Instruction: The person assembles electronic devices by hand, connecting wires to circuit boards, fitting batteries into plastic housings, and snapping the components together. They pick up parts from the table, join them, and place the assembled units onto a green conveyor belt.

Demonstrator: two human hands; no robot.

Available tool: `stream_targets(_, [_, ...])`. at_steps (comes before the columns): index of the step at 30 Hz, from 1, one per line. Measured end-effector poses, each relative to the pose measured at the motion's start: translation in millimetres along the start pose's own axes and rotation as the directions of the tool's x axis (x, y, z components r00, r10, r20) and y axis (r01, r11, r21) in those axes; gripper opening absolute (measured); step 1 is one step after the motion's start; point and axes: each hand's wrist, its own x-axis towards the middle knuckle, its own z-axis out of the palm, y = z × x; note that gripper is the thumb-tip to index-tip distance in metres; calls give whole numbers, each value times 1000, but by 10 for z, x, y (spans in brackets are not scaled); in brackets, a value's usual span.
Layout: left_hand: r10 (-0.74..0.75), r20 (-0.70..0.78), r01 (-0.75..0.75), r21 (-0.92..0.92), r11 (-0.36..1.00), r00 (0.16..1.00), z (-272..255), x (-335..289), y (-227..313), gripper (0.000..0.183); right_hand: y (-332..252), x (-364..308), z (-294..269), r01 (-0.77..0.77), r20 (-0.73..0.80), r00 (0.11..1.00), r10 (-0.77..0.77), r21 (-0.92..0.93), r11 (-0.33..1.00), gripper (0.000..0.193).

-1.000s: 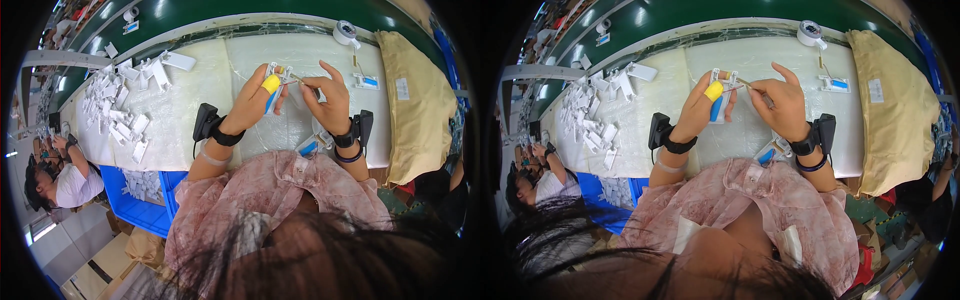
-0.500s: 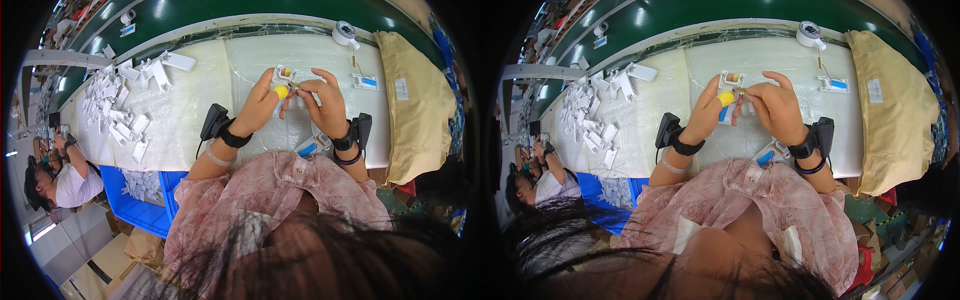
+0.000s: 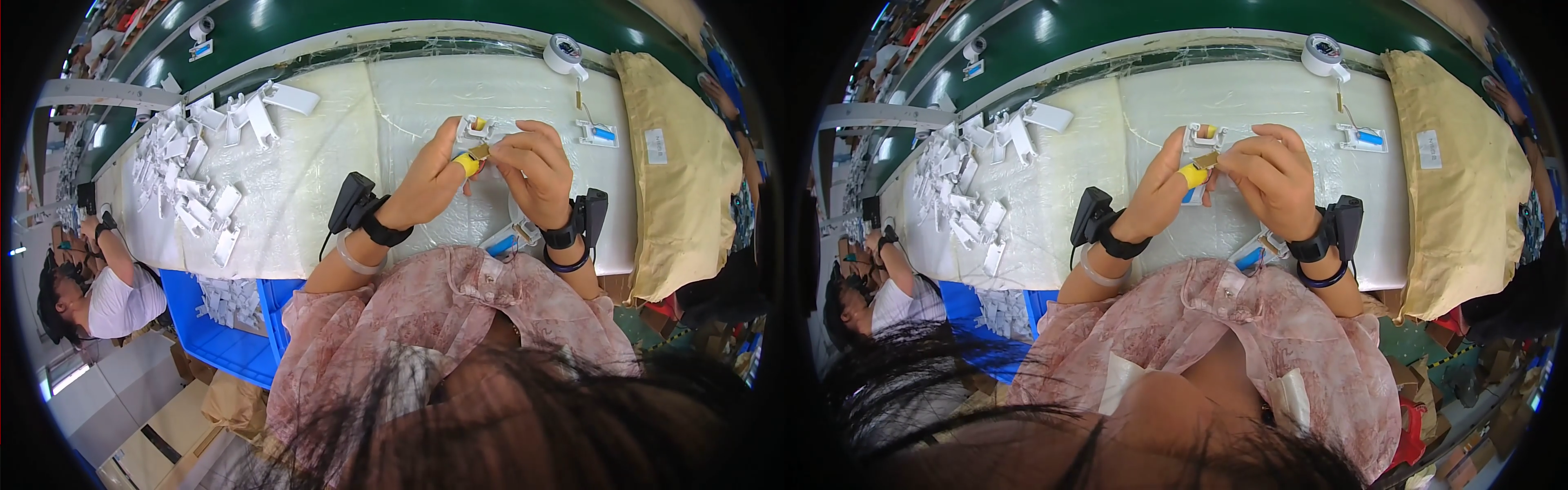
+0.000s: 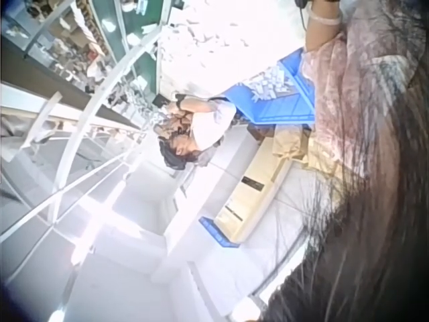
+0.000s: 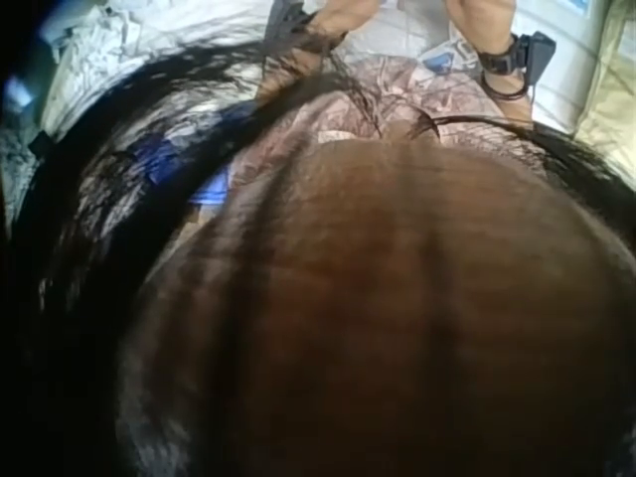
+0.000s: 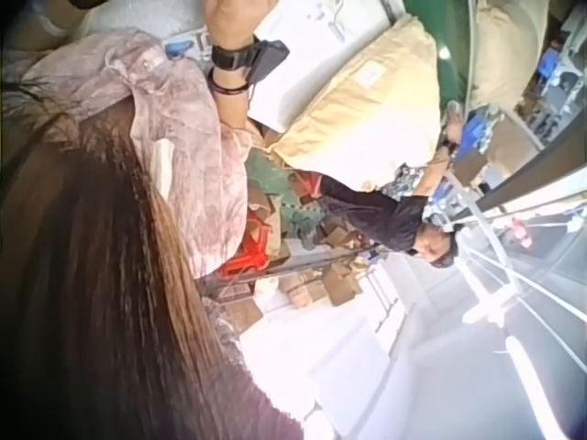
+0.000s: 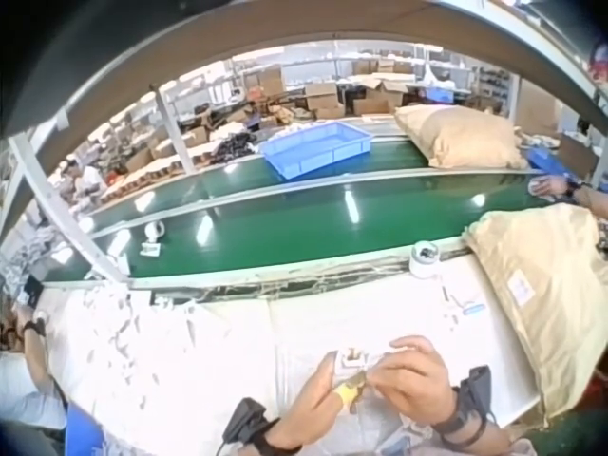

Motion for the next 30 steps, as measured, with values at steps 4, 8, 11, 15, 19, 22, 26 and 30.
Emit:
stream_targets(4, [-14,-3,15,62,998,1000,8,-23,-35,46,11,-5,3,3,-12,1000,-2,4,1000,25])
stream_targets(8, [-5,5,5,81,997,1000,22,-35,-25,46,9,-4,0,8,-7,1000,-8,-5,1000,25])
stream_targets(11, [-2,-6,3,97,995,1000,30,-46,-33,46,16,-9,6,9,-12,1000,-9,-8,1000,25])
stream_targets(15, [3,-42,3,126,992,999,54,-49,-54,45,18,-16,9,4,-6,1000,-4,-3,1000,25])
stream_targets(19, [99,-4,-97,157,983,995,37,-33,-87,44,14,-8,22,1,-9,1000,-1,4,1000,25])
stream_targets(22, [57,-19,-54,137,989,998,56,-35,-65,44,19,-7,27,-1,-16,1000,1,4,1000,24])
stream_targets(26, [64,-85,-59,62,996,994,100,-56,-121,45,5,7,30,-8,4,1000,8,8,1000,24])
stream_targets(30, [91,-69,-86,78,993,993,70,-53,-180,44,-13,24,30,-21,0,1000,21,19,1000,24])
